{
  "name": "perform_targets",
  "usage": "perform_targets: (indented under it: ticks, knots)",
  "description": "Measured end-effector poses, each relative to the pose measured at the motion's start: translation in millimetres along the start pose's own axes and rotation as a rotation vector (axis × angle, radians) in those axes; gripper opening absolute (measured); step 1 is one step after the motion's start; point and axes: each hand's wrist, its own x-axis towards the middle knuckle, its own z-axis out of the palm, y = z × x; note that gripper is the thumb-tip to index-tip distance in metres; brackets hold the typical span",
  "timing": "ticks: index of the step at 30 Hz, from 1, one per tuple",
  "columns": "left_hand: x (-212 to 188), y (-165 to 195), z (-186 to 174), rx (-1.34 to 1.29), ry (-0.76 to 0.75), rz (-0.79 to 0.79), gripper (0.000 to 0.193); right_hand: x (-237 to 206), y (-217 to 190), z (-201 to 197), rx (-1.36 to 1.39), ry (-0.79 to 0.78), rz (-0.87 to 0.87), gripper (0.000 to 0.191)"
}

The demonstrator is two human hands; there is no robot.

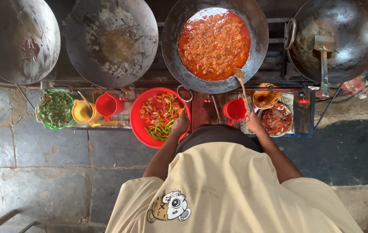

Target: The person stirs a red stew in a large wok using a metal spatula. The person occasionally reaches into a red bowl containing sliced vegetables, but does not add them to the wok during the clip.

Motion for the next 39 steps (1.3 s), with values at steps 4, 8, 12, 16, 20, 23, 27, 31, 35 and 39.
perform_targets:
  ticks: [4, 8, 12, 16, 20, 23, 27, 31, 35, 39]
  knots:
    - [-1, -2, 0, 0.009, -0.013, -0.011, 0.029, -2, -1, 2, 0.066, -0.006, -0.062, 0.022]
    - [-2, -4, 0, 0.01, -0.017, -0.035, 0.03, -4, -2, 5, 0.106, -0.039, -0.075, 0.024]
    - [-2, -6, -2, 0.006, -0.029, -0.045, 0.03, -5, -4, 7, 0.13, -0.05, -0.023, 0.026]
    - [-4, -6, -2, 0.002, -0.027, -0.036, 0.031, -5, -6, 7, 0.235, -0.076, -0.003, 0.024]
    - [-6, -6, -2, -0.01, -0.017, -0.031, 0.03, -4, -9, 8, 0.228, -0.09, 0.042, 0.029]
    - [-6, -6, -3, -0.02, -0.028, -0.028, 0.03, -4, -10, 8, 0.283, -0.093, 0.038, 0.032]
    - [-7, -7, -5, -0.026, -0.039, -0.04, 0.031, -4, -12, 8, 0.27, -0.111, 0.017, 0.03]
    - [-9, -6, -6, -0.038, -0.025, -0.025, 0.03, -5, -14, 8, 0.276, -0.104, 0.014, 0.03]
    - [-11, -5, -6, -0.025, -0.018, -0.033, 0.029, -7, -15, 8, 0.26, -0.11, 0.022, 0.029]
    - [-11, -5, -8, -0.044, -0.035, -0.024, 0.029, -8, -16, 8, 0.222, -0.103, 0.024, 0.026]
